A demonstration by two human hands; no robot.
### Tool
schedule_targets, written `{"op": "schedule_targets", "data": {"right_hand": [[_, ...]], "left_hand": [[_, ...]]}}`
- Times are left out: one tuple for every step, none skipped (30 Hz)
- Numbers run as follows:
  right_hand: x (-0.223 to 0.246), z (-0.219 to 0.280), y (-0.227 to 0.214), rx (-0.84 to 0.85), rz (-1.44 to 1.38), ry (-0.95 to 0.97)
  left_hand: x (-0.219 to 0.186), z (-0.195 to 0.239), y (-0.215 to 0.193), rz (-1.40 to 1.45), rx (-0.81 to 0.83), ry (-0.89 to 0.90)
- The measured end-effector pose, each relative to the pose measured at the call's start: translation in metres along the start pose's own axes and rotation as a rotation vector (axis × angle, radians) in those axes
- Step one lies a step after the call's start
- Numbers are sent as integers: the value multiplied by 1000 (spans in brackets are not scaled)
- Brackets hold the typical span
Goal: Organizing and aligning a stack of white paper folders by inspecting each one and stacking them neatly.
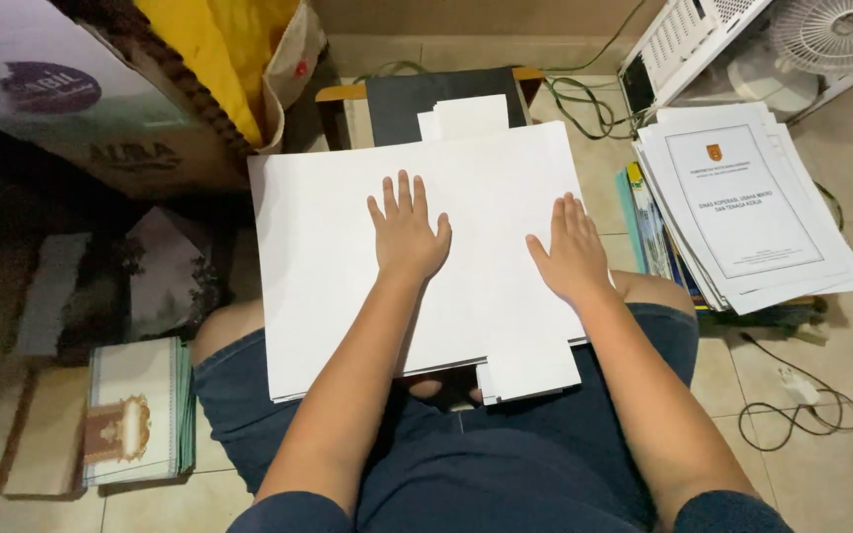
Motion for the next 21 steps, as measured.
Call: {"op": "schedule_targets", "data": {"right_hand": [[3, -17, -1, -5, -4, -7], [7, -35, -2, -16, 14, -21], [12, -52, -1, -20, 35, -37], [16, -69, -3, -18, 33, -48], [21, -86, -5, -43, 28, -58], [26, -103, -6, -67, 22, -68], [31, -112, -7, -65, 22, -78], [36, -121, -8, -75, 26, -55], [39, -129, -9, -86, 30, -24], [47, -125, -10, -85, 29, -28], [52, -118, -13, -93, 28, -10], [57, -110, -15, -101, 28, 7], [58, -96, -14, -99, 35, 11], [59, -81, -14, -84, 16, 42], [68, -69, -15, -77, -5, 55], [72, -57, -8, -83, 0, 41], [71, -46, -4, -69, -5, 83], [69, -34, 0, -55, -11, 125], [66, -32, 2, -57, 3, 119], [63, -30, 4, -54, -3, 133], [67, -32, 4, -59, -22, 136]], "left_hand": [[-1, 1, -2, -5, -8, -3], [-2, 1, -5, -7, 6, 10], [-1, 3, -5, -7, 24, 16], [-1, 3, -7, -10, 21, 5], [-1, 3, -8, 0, 29, 10], [-1, 2, -9, 10, 36, 15], [-1, 1, -9, 9, 33, 5], [-1, -1, -9, 9, 46, -5], [-2, -3, -8, 9, 62, -7], [-1, -12, -6, 8, 62, -11], [-2, -20, -2, -15, 69, -40], [-3, -27, 1, -38, 76, -68], [-5, -39, 3, -31, 79, -65], [-6, -49, 4, -59, 62, -74], [-1, -61, -1, -90, 30, -96], [3, -66, 0, -85, 17, -105], [2, -73, 1, -94, 19, -110], [1, -81, 1, -103, 21, -115], [-2, -74, 0, -89, 18, -120], [-4, -66, -1, -97, 35, -113], [-2, -62, -8, -118, 38, -110]]}}
Point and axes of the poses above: each hand's wrist, its own z-axis away from the middle knuckle, its own y-axis out of the palm, x = y × z, the point moved 1 cm from there along -z, towards the middle knuckle, and after that the axes turned 4 degrees about y, right-handed, at the moved point
